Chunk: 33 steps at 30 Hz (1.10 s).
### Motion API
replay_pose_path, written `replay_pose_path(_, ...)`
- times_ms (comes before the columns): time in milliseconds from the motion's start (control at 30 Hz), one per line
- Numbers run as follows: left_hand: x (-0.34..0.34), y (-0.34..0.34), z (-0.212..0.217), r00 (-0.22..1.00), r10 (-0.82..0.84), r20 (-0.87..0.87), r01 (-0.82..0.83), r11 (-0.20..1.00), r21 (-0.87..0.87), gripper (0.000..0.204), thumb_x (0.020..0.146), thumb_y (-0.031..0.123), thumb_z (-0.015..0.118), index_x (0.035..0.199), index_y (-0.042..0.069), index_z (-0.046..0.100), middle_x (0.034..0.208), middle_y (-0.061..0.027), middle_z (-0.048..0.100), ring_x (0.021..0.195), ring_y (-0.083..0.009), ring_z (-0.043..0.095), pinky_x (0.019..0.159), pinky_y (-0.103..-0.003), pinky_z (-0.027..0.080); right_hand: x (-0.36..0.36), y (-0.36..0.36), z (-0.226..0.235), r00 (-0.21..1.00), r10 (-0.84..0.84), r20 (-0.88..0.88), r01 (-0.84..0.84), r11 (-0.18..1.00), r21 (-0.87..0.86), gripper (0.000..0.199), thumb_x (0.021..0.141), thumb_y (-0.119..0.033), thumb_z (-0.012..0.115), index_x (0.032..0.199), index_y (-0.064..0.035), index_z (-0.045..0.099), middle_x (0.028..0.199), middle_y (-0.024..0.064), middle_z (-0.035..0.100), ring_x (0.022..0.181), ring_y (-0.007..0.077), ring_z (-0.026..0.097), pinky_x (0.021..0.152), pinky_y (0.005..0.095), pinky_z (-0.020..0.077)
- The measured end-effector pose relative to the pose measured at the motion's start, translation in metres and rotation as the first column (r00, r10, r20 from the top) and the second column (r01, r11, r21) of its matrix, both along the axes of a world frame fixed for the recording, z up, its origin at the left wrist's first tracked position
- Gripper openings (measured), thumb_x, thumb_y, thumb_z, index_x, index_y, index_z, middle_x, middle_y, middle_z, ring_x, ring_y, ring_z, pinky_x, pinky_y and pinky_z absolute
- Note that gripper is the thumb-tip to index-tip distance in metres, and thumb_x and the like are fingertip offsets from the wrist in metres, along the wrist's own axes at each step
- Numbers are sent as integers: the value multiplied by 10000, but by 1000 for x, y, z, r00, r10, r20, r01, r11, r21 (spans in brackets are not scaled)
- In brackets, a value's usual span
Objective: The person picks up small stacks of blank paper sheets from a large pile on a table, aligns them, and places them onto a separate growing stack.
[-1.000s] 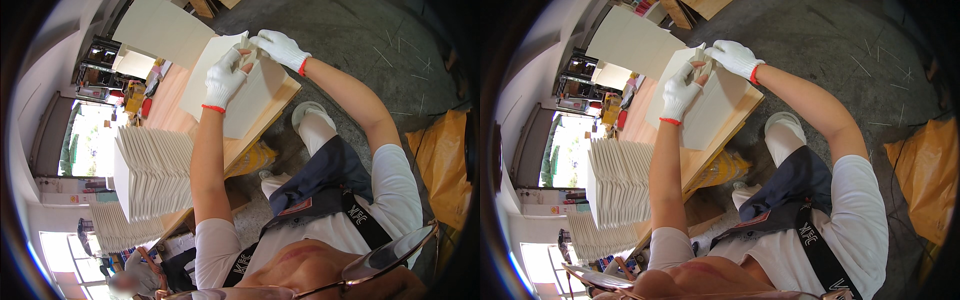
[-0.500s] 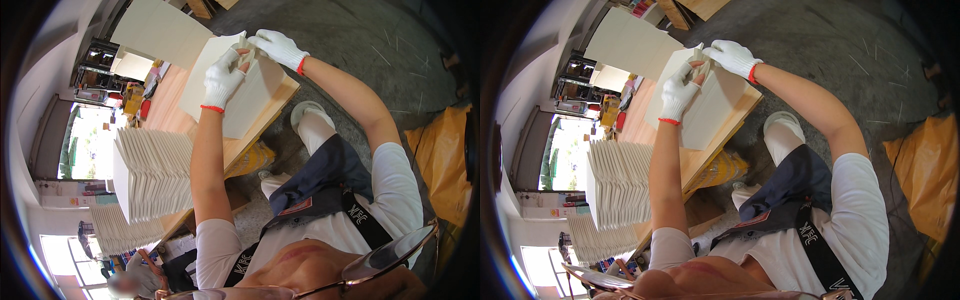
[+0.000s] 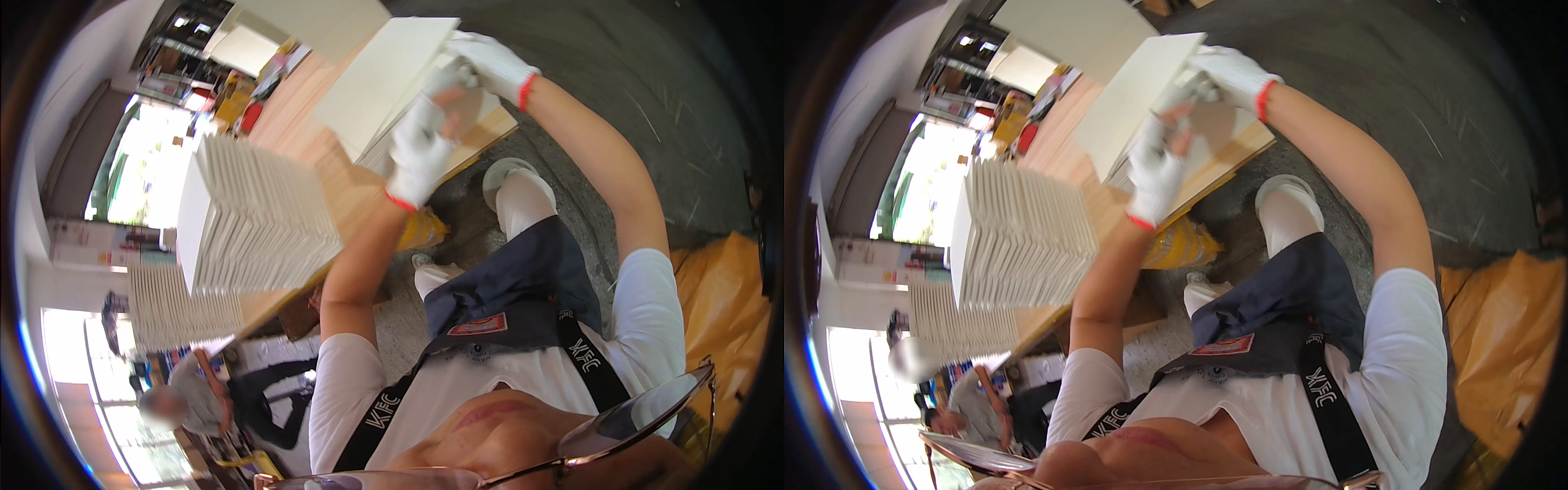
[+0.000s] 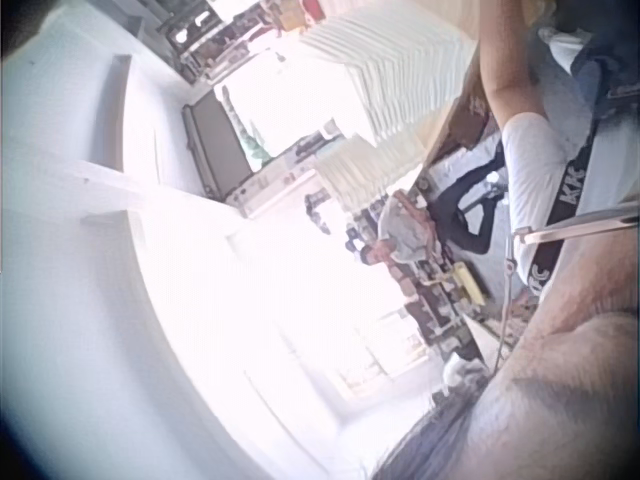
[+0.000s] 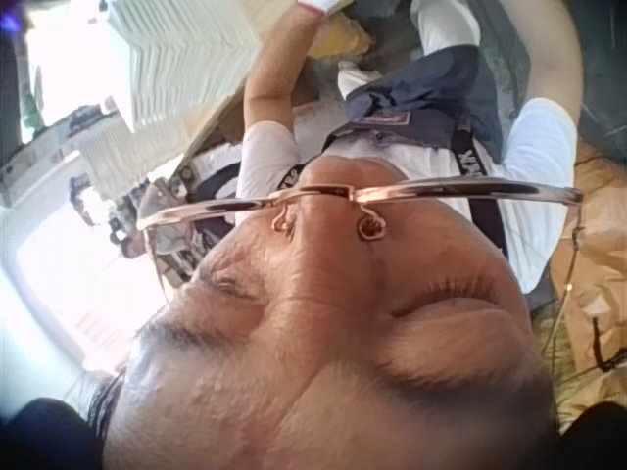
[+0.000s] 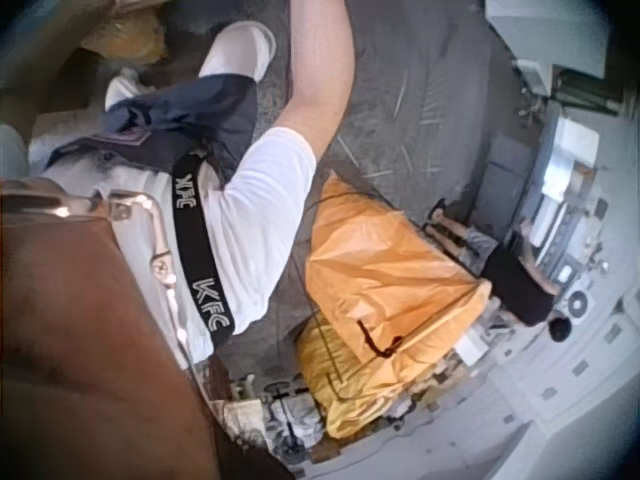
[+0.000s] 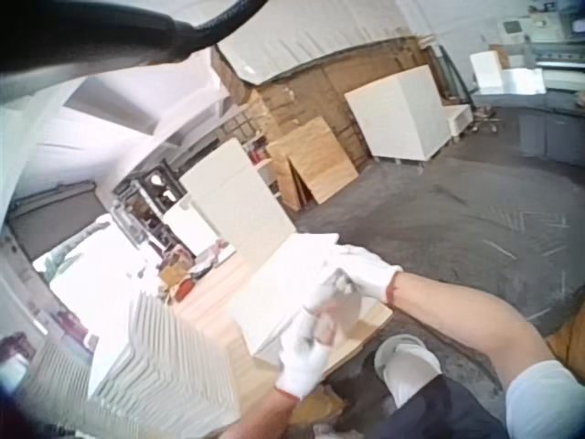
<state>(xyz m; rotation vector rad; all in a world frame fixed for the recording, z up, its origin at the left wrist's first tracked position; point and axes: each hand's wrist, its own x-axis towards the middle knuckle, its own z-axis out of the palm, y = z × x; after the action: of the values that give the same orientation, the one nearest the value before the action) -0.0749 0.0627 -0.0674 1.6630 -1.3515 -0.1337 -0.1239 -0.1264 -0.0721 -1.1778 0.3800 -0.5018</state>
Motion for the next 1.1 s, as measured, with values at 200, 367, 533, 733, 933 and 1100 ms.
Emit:
replay_pose_path(200, -14, 84, -73, -39, -343, -939, -116, 934, -337, 506, 1005, 336, 412, 1369, -15, 413, 1250, -191, 546, 954, -223, 601, 777, -349, 525, -72, -1, 1, 994, 80, 75, -80, 997, -3, 255, 967, -204, 559, 1164, -44, 586, 796, 16, 626, 515, 12, 488, 388, 139, 331)
replay_pose_path(367, 0, 107, -21, 60, -28, -998, -230, 972, -42, 595, 993, 379, 415, 1428, -16, 317, 1391, -206, 490, 1258, -363, 518, 1027, -522, 451, -116, 14, 3, 997, 68, -29, -70, 997, -44, 349, 984, -218, 509, 1281, -43, 566, 775, -30, 594, 457, -3, 437, 351, 141, 324)
replay_pose_path(533, -10, 151, 38, 262, -52, -964, -279, 952, -127, 474, 921, 89, 539, 1351, -12, 365, 1278, -184, 546, 1168, -323, 580, 920, -463, 540, -136, 39, 20, 968, 202, -152, -203, 979, 8, 543, 1012, -403, 423, 1398, -22, 454, 691, 24, 600, 422, 33, 421, 341, 162, 306)
replay_pose_path(733, -12, 210, 134, 612, -90, -785, -473, 754, -455, 422, 989, 82, 415, 1374, -31, 285, 1291, -236, 483, 1154, -340, 578, 989, -448, 548, -155, 37, -5, 931, 364, -18, -363, 931, 50, 558, 1041, -423, 350, 1381, 12, 428, 691, 73, 638, 388, 70, 446, 337, 200, 332)
replay_pose_path(933, 74, 258, 177, 587, 67, -807, -700, 543, -465, 255, 998, 80, 388, 1239, -1, 365, 1287, -347, 420, 1090, -546, 555, 784, -571, 612, -154, 43, -17, 930, 367, -17, -361, 923, 133, 506, 1043, -398, 367, 1327, 7, 471, 689, 87, 635, 395, 82, 466, 346, 209, 362)
replay_pose_path(1100, 121, 273, 172, 535, 32, -844, -762, 451, -465, 267, 986, 70, 363, 1247, 14, 370, 1307, -344, 407, 1172, -581, 478, 854, -636, 554, -156, 38, -26, 926, 376, -15, -371, 920, 125, 495, 1041, -395, 376, 1307, 6, 489, 682, 84, 628, 397, 83, 477, 347, 209, 367)
